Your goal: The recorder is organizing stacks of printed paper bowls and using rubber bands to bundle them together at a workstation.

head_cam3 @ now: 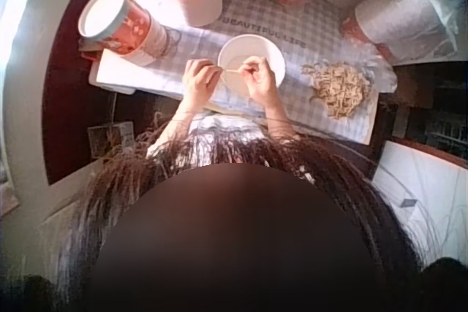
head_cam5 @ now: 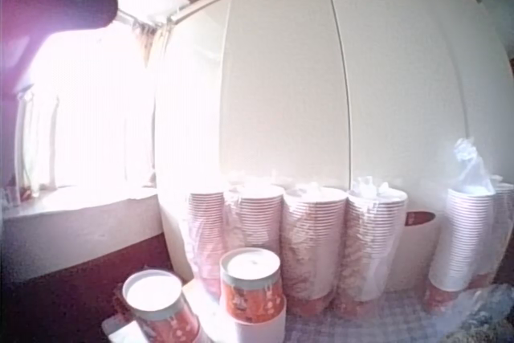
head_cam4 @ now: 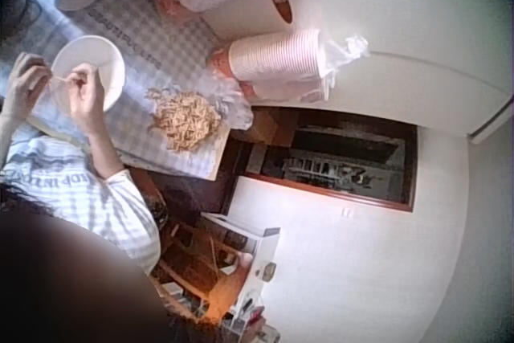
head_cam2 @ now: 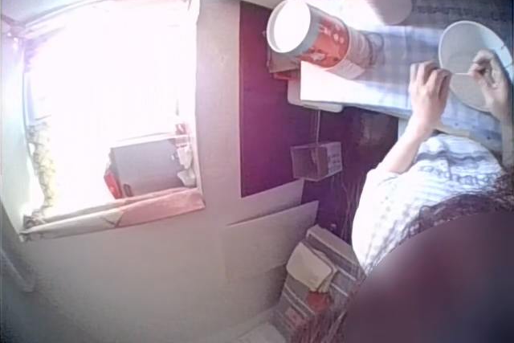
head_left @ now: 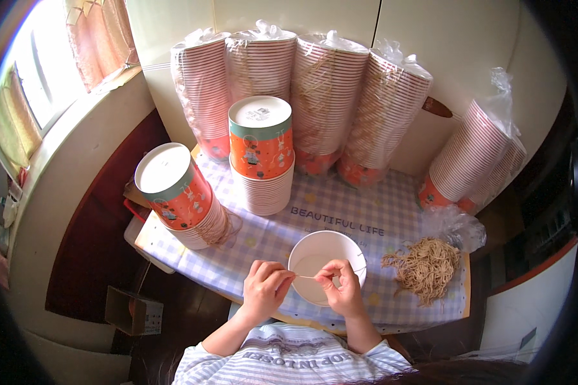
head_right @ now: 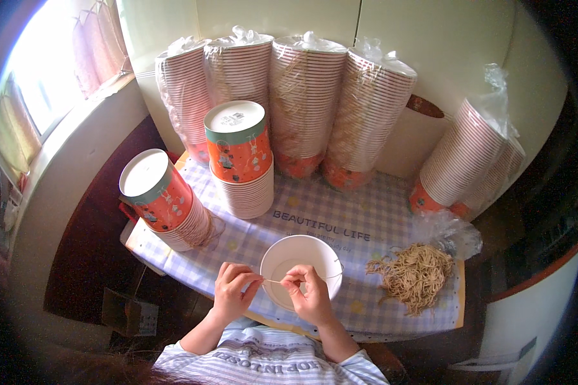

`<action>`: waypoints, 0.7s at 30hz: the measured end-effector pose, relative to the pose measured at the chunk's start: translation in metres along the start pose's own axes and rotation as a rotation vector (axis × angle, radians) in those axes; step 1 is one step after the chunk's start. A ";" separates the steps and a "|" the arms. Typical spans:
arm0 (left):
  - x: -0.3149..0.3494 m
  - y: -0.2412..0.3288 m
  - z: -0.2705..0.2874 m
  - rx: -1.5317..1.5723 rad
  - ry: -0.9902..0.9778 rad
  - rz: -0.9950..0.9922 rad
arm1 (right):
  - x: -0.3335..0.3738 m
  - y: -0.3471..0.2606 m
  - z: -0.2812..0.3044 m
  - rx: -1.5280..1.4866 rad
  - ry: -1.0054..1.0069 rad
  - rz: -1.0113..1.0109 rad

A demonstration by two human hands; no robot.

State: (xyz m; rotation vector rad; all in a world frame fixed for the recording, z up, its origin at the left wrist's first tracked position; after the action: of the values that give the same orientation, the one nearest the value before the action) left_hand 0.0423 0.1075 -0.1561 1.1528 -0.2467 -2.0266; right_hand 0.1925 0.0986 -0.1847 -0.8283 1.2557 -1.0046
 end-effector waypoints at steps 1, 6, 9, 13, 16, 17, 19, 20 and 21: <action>0.001 -0.004 0.002 0.024 0.008 0.011 | 0.001 -0.002 0.002 -0.012 0.010 0.012; 0.015 -0.010 -0.001 0.082 0.020 0.037 | 0.011 -0.023 -0.001 0.126 -0.014 0.104; 0.024 -0.013 -0.001 0.141 0.044 0.033 | 0.025 -0.033 -0.012 0.202 -0.080 0.069; 0.041 -0.017 -0.007 0.272 0.046 0.039 | 0.039 -0.044 -0.031 0.353 -0.216 0.202; 0.049 -0.020 -0.013 0.295 0.047 0.020 | 0.050 -0.045 -0.048 0.684 -0.327 0.362; 0.052 -0.021 -0.014 0.288 0.052 0.004 | 0.052 -0.041 -0.048 0.684 -0.329 0.358; 0.060 -0.026 -0.020 0.297 0.058 0.016 | 0.056 -0.037 -0.049 0.726 -0.322 0.379; 0.064 -0.029 -0.022 0.302 0.066 0.026 | 0.056 -0.035 -0.049 0.726 -0.324 0.376; 0.069 -0.030 -0.025 0.303 0.066 0.029 | 0.053 -0.031 -0.048 0.807 -0.295 0.352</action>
State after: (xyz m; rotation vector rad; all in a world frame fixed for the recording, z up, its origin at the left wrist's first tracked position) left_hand 0.0264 0.0839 -0.2295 1.3894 -0.5484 -1.9669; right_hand 0.1416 0.0394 -0.1824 -0.1066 0.6144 -0.9424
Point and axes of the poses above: each hand's wrist, its own x-axis away from the middle knuckle, its own z-axis out of the back of the hand, y = z × x, the point moved 9 cm from there along -x, towards the middle knuckle, and after that the axes turned 1 degree about -y, right-handed, at the moved point
